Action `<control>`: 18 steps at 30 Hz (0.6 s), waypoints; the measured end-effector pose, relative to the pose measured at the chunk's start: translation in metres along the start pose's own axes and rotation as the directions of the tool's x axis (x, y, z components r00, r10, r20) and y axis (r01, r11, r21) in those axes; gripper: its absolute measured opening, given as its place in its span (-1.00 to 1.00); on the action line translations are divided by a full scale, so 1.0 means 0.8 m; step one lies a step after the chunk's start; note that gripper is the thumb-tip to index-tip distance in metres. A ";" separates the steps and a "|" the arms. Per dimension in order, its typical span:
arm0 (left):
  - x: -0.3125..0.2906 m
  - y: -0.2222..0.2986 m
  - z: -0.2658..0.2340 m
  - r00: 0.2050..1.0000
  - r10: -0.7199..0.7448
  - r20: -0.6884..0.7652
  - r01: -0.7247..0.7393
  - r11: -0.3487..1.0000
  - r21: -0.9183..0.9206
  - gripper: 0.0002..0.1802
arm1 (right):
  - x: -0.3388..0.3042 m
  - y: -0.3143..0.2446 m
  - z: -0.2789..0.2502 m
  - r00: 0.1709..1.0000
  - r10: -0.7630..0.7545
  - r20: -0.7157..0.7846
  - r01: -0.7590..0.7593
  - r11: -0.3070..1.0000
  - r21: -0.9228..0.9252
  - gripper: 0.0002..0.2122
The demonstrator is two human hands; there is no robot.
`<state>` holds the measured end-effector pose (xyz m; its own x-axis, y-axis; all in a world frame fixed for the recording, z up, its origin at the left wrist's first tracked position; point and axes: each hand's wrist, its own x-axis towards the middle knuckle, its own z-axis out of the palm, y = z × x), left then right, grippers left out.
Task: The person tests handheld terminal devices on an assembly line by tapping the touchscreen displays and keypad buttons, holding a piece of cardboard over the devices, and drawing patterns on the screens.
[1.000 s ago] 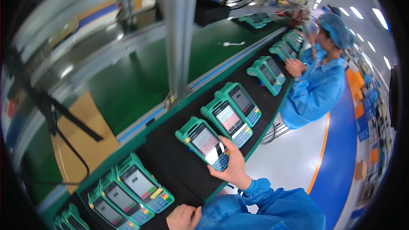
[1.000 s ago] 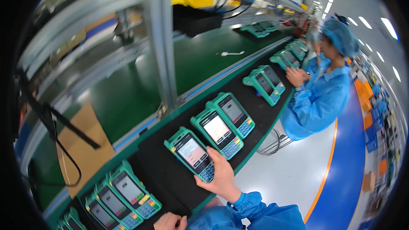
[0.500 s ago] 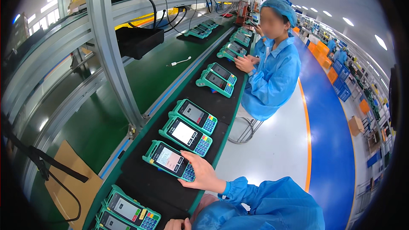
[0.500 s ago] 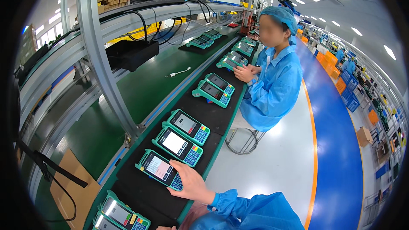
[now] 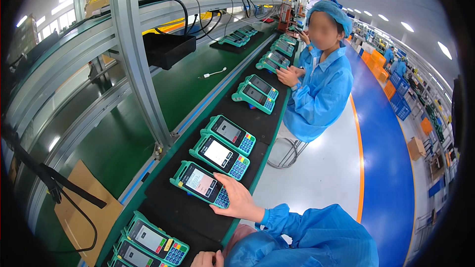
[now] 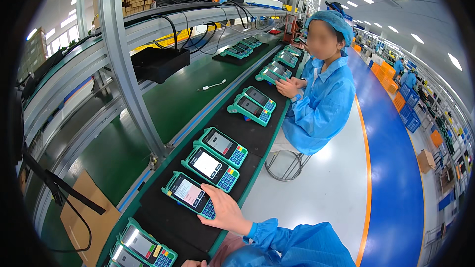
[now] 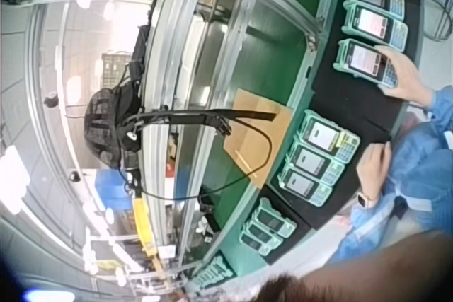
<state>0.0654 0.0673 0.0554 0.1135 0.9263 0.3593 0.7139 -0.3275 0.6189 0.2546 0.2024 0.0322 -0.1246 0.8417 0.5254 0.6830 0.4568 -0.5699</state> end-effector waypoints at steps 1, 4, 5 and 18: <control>0.001 0.000 0.000 1.000 0.003 -0.001 -0.003 1.000 -0.005 -0.79 | 0.000 0.000 0.000 1.000 -0.002 0.000 0.002 1.000 -0.001 -0.24; 0.001 0.002 -0.001 1.000 0.000 -0.003 0.000 1.000 -0.020 -0.80 | 0.000 0.000 -0.001 1.000 -0.013 -0.003 0.013 1.000 -0.005 -0.23; 0.001 0.002 -0.001 1.000 -0.001 -0.001 0.001 1.000 -0.021 -0.80 | 0.000 0.000 -0.001 1.000 -0.025 -0.006 0.025 1.000 -0.008 -0.22; 0.000 0.000 0.003 1.000 -0.003 -0.005 0.003 1.000 0.020 -0.81 | 0.001 0.002 0.001 1.000 -0.008 -0.020 0.008 1.000 0.009 -0.20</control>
<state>0.0666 0.0675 0.0535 0.1079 0.9264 0.3607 0.7283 -0.3206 0.6057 0.2549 0.2036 0.0313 -0.1153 0.8322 0.5424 0.6758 0.4659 -0.5712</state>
